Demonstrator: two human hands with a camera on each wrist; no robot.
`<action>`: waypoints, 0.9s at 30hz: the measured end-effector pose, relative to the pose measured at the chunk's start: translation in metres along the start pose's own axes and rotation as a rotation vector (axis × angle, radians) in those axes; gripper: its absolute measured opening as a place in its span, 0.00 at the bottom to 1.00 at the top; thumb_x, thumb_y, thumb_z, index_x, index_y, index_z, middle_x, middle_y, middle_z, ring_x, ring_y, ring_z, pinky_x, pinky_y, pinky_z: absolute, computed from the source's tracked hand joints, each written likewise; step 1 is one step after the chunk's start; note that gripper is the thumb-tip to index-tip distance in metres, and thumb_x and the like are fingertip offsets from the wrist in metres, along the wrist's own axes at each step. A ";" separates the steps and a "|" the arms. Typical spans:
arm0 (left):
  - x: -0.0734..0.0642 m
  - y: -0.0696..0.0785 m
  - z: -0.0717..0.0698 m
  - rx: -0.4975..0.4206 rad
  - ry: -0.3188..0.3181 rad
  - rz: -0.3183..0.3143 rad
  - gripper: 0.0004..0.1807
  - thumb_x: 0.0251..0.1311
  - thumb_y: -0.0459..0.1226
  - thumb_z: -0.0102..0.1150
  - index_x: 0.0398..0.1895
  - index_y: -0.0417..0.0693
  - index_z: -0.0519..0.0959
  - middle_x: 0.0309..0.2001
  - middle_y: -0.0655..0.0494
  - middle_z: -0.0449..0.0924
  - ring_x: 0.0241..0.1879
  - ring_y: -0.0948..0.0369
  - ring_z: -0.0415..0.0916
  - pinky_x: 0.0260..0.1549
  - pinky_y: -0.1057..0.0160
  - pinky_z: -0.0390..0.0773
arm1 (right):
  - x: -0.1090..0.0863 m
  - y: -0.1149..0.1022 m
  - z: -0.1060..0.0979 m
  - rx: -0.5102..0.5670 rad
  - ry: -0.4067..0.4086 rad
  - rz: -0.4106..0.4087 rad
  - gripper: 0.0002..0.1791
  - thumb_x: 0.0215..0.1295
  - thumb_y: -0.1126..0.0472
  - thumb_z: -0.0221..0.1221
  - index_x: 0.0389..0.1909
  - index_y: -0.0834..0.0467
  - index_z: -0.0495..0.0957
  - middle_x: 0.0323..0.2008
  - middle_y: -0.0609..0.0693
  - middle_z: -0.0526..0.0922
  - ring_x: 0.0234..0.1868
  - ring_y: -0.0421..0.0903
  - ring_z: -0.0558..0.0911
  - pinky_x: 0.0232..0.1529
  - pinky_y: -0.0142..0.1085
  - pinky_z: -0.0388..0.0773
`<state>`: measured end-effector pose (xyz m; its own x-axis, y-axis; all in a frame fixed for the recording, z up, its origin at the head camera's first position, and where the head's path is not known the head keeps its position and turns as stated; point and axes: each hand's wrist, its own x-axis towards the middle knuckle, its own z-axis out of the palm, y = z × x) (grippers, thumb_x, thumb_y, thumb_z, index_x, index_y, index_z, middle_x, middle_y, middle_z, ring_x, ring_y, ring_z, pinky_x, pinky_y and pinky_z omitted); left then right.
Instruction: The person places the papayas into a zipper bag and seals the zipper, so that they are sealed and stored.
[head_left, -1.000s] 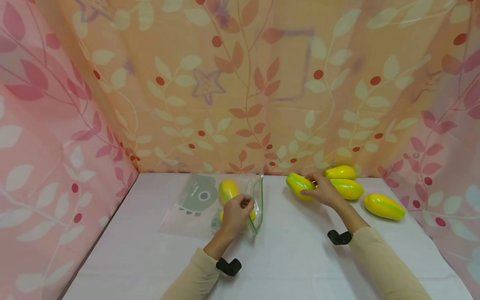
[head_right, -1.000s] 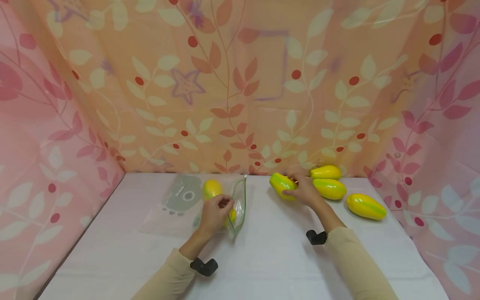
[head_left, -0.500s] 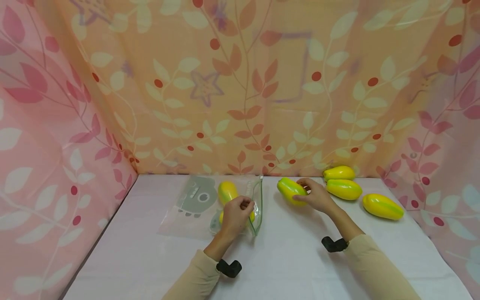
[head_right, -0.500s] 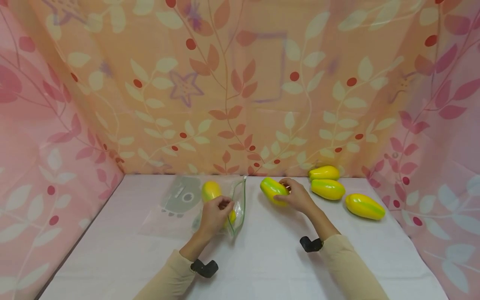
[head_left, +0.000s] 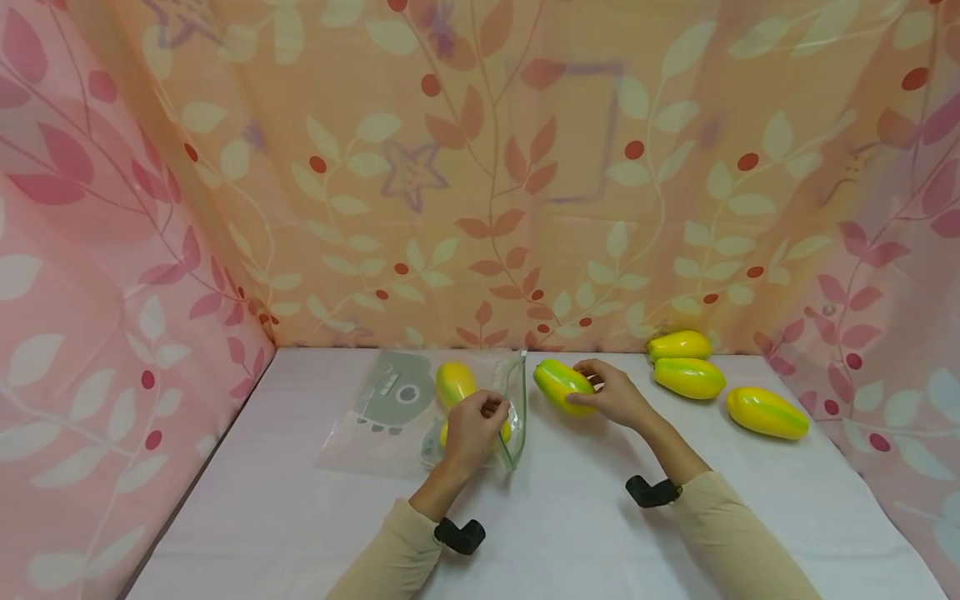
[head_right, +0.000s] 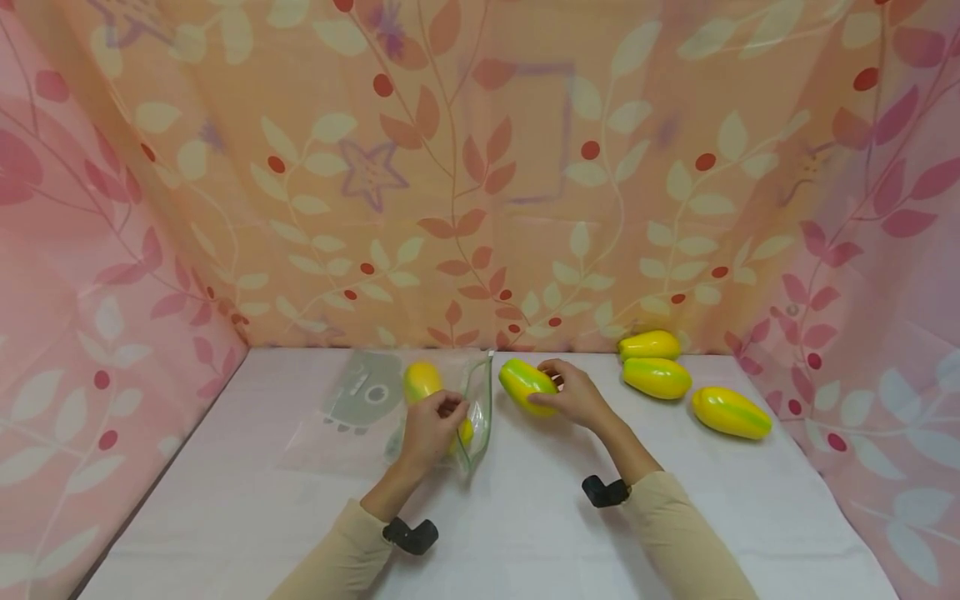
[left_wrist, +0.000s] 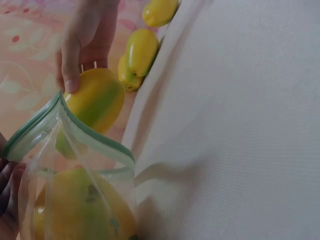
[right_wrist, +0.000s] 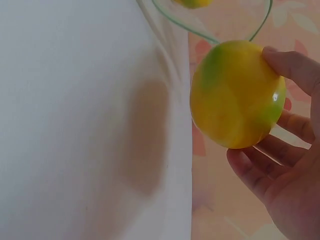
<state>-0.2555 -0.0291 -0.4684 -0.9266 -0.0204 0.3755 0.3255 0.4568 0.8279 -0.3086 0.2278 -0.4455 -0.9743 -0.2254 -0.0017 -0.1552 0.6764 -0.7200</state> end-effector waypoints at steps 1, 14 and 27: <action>0.000 0.000 0.000 -0.002 0.000 0.001 0.05 0.58 0.35 0.64 0.32 0.41 0.83 0.28 0.53 0.84 0.26 0.65 0.76 0.28 0.73 0.79 | 0.001 -0.001 0.001 0.002 -0.006 0.001 0.37 0.56 0.44 0.68 0.62 0.60 0.70 0.59 0.59 0.76 0.54 0.55 0.76 0.54 0.47 0.78; 0.001 0.001 -0.001 0.001 -0.010 -0.003 0.05 0.58 0.35 0.65 0.32 0.42 0.83 0.28 0.54 0.84 0.27 0.65 0.76 0.29 0.73 0.78 | 0.007 -0.013 0.015 0.026 -0.032 -0.045 0.33 0.55 0.46 0.69 0.59 0.57 0.73 0.54 0.56 0.79 0.51 0.53 0.77 0.51 0.45 0.79; 0.001 0.001 0.002 0.009 -0.038 0.002 0.05 0.59 0.36 0.64 0.32 0.43 0.83 0.28 0.55 0.84 0.27 0.66 0.76 0.30 0.72 0.79 | 0.016 -0.021 0.032 0.046 -0.062 -0.079 0.33 0.56 0.46 0.68 0.58 0.59 0.73 0.54 0.57 0.79 0.51 0.53 0.77 0.51 0.44 0.79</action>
<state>-0.2564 -0.0272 -0.4681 -0.9324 0.0148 0.3612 0.3262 0.4646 0.8232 -0.3152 0.1872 -0.4525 -0.9472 -0.3203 0.0143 -0.2218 0.6222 -0.7508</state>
